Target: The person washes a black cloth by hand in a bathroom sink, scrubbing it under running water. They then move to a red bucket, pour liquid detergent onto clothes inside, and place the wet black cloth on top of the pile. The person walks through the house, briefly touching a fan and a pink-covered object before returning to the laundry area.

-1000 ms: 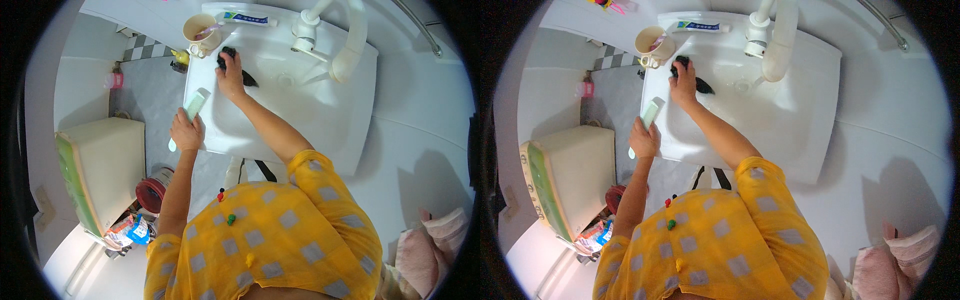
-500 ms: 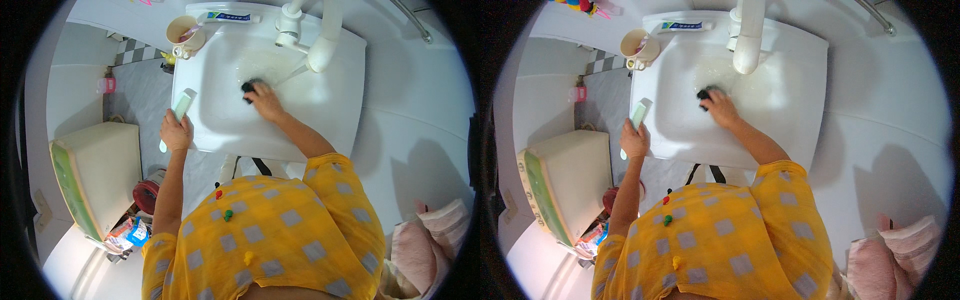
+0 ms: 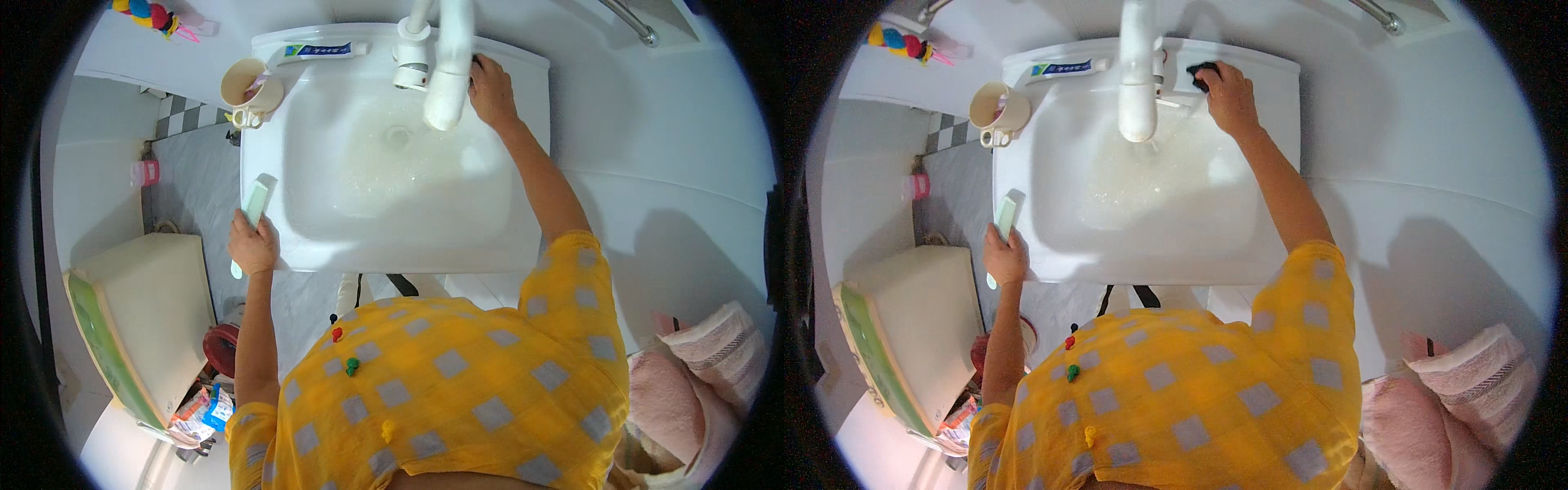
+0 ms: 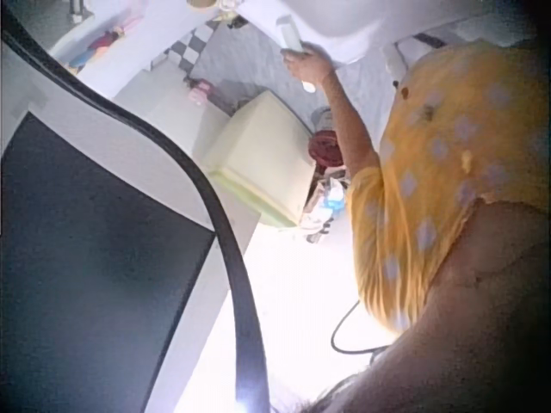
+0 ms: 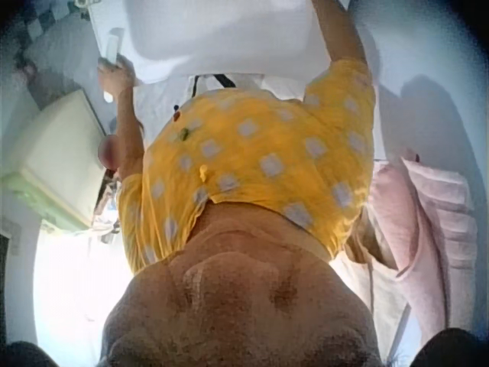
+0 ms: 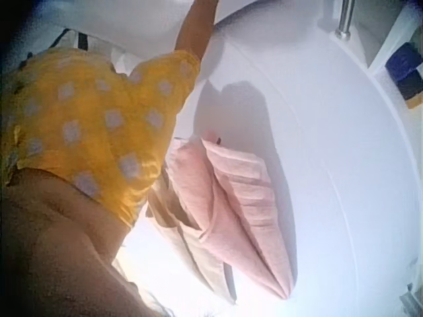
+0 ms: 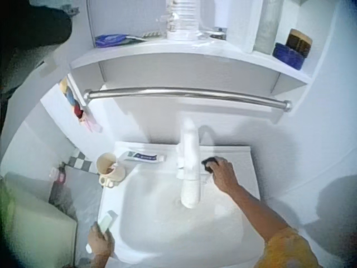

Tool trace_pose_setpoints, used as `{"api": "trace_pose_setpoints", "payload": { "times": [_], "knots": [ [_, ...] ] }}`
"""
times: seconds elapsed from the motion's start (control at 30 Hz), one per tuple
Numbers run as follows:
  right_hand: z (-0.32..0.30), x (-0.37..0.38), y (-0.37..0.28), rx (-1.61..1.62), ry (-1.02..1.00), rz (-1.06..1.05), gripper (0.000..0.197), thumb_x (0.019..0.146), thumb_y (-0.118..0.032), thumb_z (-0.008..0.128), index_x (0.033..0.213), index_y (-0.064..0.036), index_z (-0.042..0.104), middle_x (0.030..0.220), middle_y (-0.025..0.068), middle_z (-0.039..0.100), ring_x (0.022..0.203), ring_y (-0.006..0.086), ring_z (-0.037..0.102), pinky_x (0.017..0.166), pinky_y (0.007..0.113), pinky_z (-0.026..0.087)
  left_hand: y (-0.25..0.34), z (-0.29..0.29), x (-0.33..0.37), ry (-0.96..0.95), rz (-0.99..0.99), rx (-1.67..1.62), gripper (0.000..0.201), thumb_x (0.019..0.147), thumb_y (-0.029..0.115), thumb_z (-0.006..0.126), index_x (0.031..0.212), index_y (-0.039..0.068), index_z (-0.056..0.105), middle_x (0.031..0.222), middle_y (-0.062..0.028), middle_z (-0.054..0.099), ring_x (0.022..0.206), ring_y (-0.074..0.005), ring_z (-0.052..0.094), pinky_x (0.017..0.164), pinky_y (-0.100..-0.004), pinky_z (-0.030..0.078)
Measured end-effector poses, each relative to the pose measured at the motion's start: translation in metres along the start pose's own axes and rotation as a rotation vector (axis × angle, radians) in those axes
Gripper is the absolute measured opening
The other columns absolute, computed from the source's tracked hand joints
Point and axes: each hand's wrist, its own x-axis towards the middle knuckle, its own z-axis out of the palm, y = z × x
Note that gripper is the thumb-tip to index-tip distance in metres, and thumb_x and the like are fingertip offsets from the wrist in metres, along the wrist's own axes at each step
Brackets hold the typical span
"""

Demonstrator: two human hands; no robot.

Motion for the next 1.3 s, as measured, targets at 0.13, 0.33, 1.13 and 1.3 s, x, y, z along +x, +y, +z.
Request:
{"api": "trace_pose_setpoints", "payload": {
  "times": [0.13,0.33,1.13,1.3],
  "knots": [
    [0.010,0.004,0.021,-0.081,-0.017,0.019,0.042,0.080,-0.010,0.058,0.120,-0.0208,0.052,0.126,0.0090,0.048,0.117,0.0258,0.045,0.095,0.045,0.037,-0.003,0.000,0.001,-0.062,-0.011,0.041,0.047,0.084,0.035,0.050,0.119,0.003,0.045,0.097,-0.0159,0.056,0.086,-0.0362,0.056,0.071,-0.0469,0.044],
    [0.010,-0.035,0.039,0.002,0.016,0.158,0.038,0.084,-0.009,0.054,0.121,-0.0190,0.052,0.134,0.0087,0.041,0.126,0.0295,0.036,0.104,0.046,0.028,-0.005,0.002,-0.002,-0.065,-0.043,0.052,0.049,0.086,0.038,0.048,0.120,0.003,0.044,0.100,-0.0164,0.056,0.091,-0.0361,0.055,0.075,-0.0469,0.043],
    [0.096,-0.088,-0.080,-0.170,-0.297,0.299,0.045,0.091,-0.013,0.034,0.133,0.0013,0.034,0.140,0.0361,0.011,0.130,0.0507,0.012,0.106,0.059,0.006,-0.001,0.000,-0.003,-0.014,-0.029,-0.045,0.047,0.084,0.037,0.050,0.116,0.002,0.046,0.092,-0.0159,0.055,0.084,-0.0366,0.054,0.071,-0.0471,0.042],
    [0.068,-0.075,-0.067,-0.035,-0.322,0.156,0.027,0.087,-0.016,0.044,0.105,-0.0012,0.058,0.117,0.0206,0.051,0.110,0.0364,0.048,0.089,0.052,0.037,-0.004,0.000,-0.001,0.015,0.032,0.034,0.047,0.085,0.036,0.050,0.116,0.001,0.046,0.092,-0.0169,0.055,0.081,-0.0369,0.055,0.069,-0.0461,0.044]
  ]
}}
